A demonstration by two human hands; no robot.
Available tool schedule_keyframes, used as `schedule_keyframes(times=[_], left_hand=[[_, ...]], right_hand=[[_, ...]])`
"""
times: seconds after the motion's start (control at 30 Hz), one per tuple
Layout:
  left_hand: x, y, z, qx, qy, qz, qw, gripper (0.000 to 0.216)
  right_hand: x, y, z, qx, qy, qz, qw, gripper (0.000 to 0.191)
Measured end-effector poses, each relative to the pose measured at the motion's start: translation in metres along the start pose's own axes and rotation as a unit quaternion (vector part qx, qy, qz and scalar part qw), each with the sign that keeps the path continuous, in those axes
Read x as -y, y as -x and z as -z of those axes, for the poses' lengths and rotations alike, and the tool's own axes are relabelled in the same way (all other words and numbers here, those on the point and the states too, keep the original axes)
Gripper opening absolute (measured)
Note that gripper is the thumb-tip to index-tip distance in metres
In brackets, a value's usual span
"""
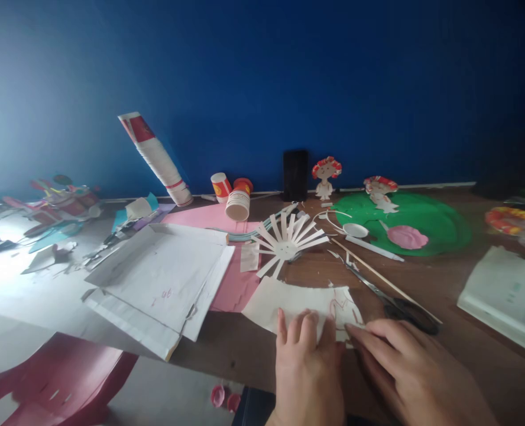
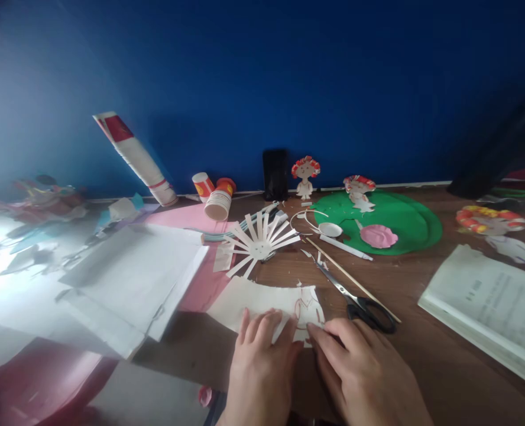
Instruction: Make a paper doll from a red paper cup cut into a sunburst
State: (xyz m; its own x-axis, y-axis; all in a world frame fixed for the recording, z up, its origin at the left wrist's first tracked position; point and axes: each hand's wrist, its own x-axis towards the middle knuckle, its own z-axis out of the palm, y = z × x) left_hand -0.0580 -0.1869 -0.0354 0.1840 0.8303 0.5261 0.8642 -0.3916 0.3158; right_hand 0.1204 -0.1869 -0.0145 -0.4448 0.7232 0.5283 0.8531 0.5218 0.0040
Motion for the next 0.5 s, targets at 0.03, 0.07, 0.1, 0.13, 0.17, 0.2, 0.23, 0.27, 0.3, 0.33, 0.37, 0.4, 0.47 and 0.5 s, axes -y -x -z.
schedule_keyframes(times=[0.03, 0.07, 0.1, 0.13, 0.17, 0.2, 0.23, 0.27, 0.3, 0.33, 0.37, 0.4, 0.47, 0.5], left_hand=[[-0.0006, -0.0011, 0.0021, 0.001, -0.002, -0.002, 1.0, 0.027], [-0.0012, -0.0021, 0.004, 0.002, -0.005, -0.002, 1.0, 0.029], [-0.0018, -0.0028, 0.0056, 0.005, -0.008, -0.004, 1.0, 0.031], [-0.0023, -0.0031, 0.0067, 0.006, -0.011, -0.005, 1.0, 0.033], [-0.0026, -0.0031, 0.0071, 0.006, -0.013, -0.006, 1.0, 0.035], [-0.0027, -0.0027, 0.0068, 0.006, -0.016, -0.007, 1.0, 0.036], [-0.0025, -0.002, 0.0059, 0.004, -0.018, -0.006, 1.0, 0.036], [-0.002, -0.0011, 0.0045, 0.0, -0.019, -0.006, 1.0, 0.033], [-0.0013, -0.0001, 0.0028, -0.004, -0.018, -0.007, 1.0, 0.03], [-0.0006, 0.0007, 0.0012, -0.008, -0.017, -0.007, 1.0, 0.028], [0.0, 0.0014, -0.0001, -0.011, -0.016, -0.009, 1.0, 0.026], [0.0003, 0.0019, -0.0009, -0.015, -0.013, -0.009, 1.0, 0.025], [0.0002, 0.0019, -0.0009, -0.013, -0.007, -0.004, 1.0, 0.026], [-0.0002, 0.0015, 0.0, -0.008, -0.004, 0.0, 1.0, 0.026]], right_hand=[[-0.0002, 0.0001, -0.0006, 0.002, 0.001, -0.001, 1.0, 0.029], [-0.0004, 0.0001, -0.001, 0.004, 0.001, -0.002, 1.0, 0.029], [-0.0004, 0.0002, -0.001, 0.007, -0.001, -0.003, 1.0, 0.029], [-0.0004, 0.0002, -0.0008, 0.008, -0.003, -0.004, 1.0, 0.029], [-0.0003, 0.0002, -0.0005, 0.009, -0.004, -0.005, 1.0, 0.029], [-0.0003, 0.0002, -0.0001, 0.01, -0.004, -0.006, 1.0, 0.029], [-0.0003, 0.0003, 0.0003, 0.012, -0.005, -0.007, 1.0, 0.03], [-0.0005, 0.0004, 0.0006, 0.013, -0.006, -0.008, 1.0, 0.03], [-0.0009, 0.0006, 0.0009, 0.013, -0.01, -0.011, 1.0, 0.03], [-0.0016, 0.0009, 0.0011, 0.014, -0.016, -0.013, 1.0, 0.03], [-0.0024, 0.0013, 0.0013, 0.016, -0.024, -0.015, 0.999, 0.03], [-0.0036, 0.0018, 0.0016, 0.016, -0.031, -0.016, 0.999, 0.03], [-0.0064, 0.0037, 0.0022, 0.018, -0.04, -0.021, 0.999, 0.03], [-0.008, 0.0051, 0.0027, 0.017, -0.041, -0.024, 0.999, 0.029]])
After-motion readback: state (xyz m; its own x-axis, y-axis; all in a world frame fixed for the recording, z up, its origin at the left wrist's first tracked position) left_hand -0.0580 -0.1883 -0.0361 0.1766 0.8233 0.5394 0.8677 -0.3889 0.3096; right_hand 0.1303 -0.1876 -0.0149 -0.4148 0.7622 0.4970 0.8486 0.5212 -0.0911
